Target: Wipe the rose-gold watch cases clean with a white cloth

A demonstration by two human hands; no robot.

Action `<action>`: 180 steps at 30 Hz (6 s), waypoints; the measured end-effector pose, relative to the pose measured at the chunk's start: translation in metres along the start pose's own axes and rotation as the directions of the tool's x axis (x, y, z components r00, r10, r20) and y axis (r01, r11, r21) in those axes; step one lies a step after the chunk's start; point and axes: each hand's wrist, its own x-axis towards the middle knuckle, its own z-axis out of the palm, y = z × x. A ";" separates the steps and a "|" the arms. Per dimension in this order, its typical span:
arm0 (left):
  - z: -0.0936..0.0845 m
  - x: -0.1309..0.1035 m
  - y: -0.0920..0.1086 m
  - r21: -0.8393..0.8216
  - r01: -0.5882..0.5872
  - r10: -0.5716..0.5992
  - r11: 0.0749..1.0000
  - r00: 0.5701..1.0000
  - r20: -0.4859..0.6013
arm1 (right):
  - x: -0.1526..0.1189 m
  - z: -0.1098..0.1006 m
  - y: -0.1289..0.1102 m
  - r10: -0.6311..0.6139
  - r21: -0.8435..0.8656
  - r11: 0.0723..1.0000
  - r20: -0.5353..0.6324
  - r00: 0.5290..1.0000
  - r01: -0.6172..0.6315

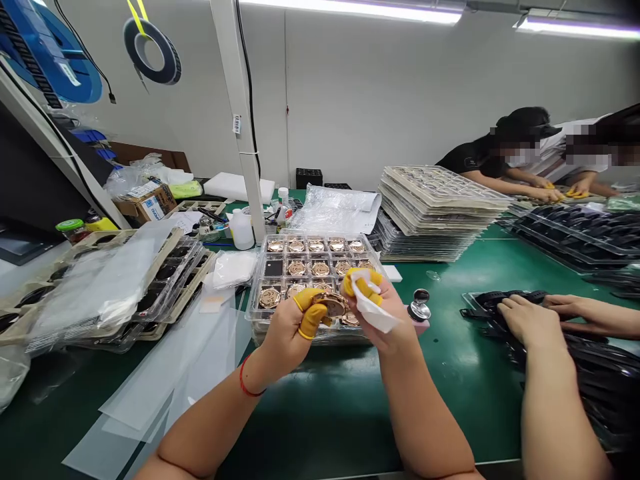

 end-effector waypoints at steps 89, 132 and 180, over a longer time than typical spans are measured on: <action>0.024 0.018 -0.011 0.425 -0.163 0.119 0.890 0.985 0.127 | -0.001 0.003 0.029 -0.291 -0.180 0.951 -0.236 0.927 0.252; -0.029 0.029 -0.018 0.239 -0.510 0.433 0.826 0.846 0.310 | -0.027 0.001 -0.006 -0.212 -0.460 0.836 0.232 0.949 0.300; -0.015 0.012 -0.006 -0.135 0.087 -0.059 0.987 0.978 0.201 | -0.013 0.013 0.008 0.045 0.038 0.998 0.042 0.998 -0.047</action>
